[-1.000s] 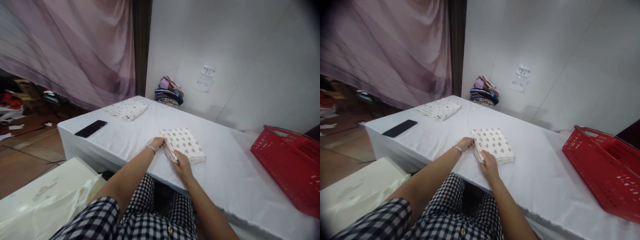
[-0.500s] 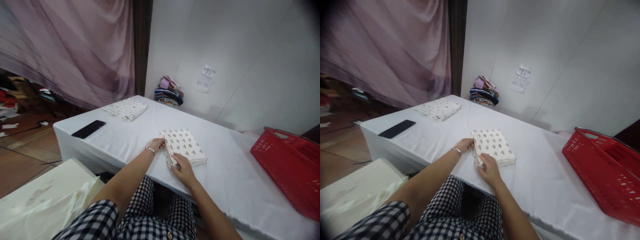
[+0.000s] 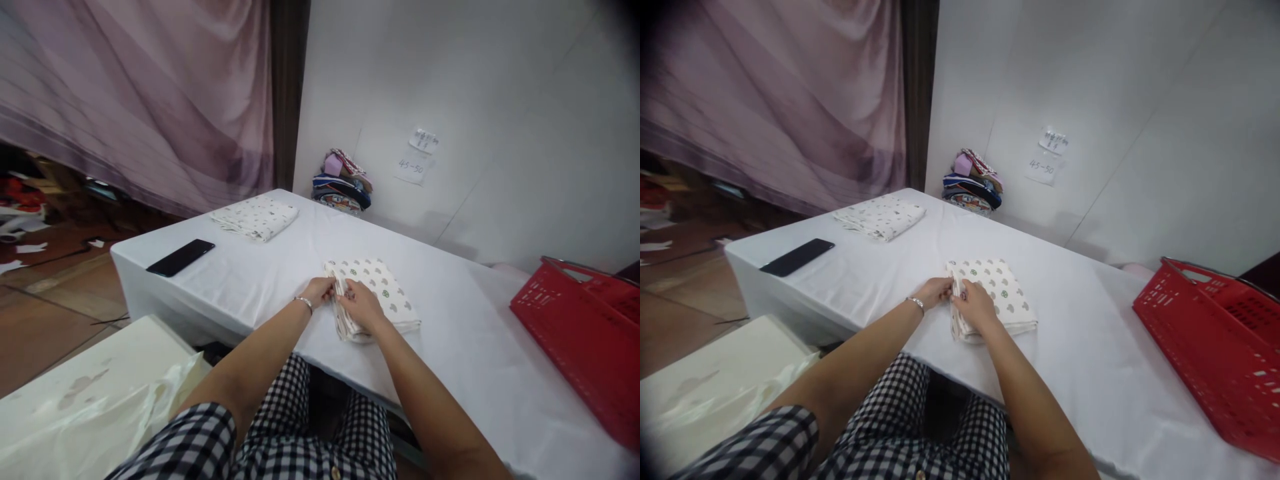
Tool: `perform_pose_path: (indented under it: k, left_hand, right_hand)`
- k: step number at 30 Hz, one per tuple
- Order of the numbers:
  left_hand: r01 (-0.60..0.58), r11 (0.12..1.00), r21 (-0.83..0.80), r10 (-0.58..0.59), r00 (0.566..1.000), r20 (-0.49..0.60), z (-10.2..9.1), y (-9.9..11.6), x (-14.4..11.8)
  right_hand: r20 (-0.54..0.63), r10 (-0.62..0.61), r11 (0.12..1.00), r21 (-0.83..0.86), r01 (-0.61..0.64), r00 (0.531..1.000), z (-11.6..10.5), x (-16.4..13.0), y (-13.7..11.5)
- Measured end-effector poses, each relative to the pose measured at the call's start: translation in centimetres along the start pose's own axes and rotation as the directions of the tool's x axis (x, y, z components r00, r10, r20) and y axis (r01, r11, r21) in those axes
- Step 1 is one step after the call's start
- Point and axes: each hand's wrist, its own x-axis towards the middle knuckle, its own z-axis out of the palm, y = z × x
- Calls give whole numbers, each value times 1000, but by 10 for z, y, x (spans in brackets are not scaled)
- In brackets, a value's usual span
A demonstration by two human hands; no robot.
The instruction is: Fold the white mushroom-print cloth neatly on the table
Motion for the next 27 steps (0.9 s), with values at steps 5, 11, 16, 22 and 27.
perform_pose_path:
  k: [5, 11, 16, 22, 27]
  left_hand:
    - [2, 998, 56, 0, 999, -33, 3, 3, 0]
    - [-7, 993, 116, 12, 999, -48, 5, 8, -1]
    - [-37, 984, 174, 56, 993, -103, 11, 11, 0]
    - [-140, 920, 367, 202, 970, -136, 8, 11, 2]
    - [-154, 823, 547, 257, 960, -116, -6, 6, 0]
  right_hand:
    - [22, 65, 992, -110, -62, 998, 7, 10, -6]
    - [4, 72, 997, -13, -72, 997, 10, 18, 8]
    - [-50, 75, 984, -159, -82, 996, -4, 27, 30]
    - [3, 301, 887, -366, -279, 953, -2, 27, 58]
    - [43, 293, 895, -363, -258, 955, 3, 26, 59]
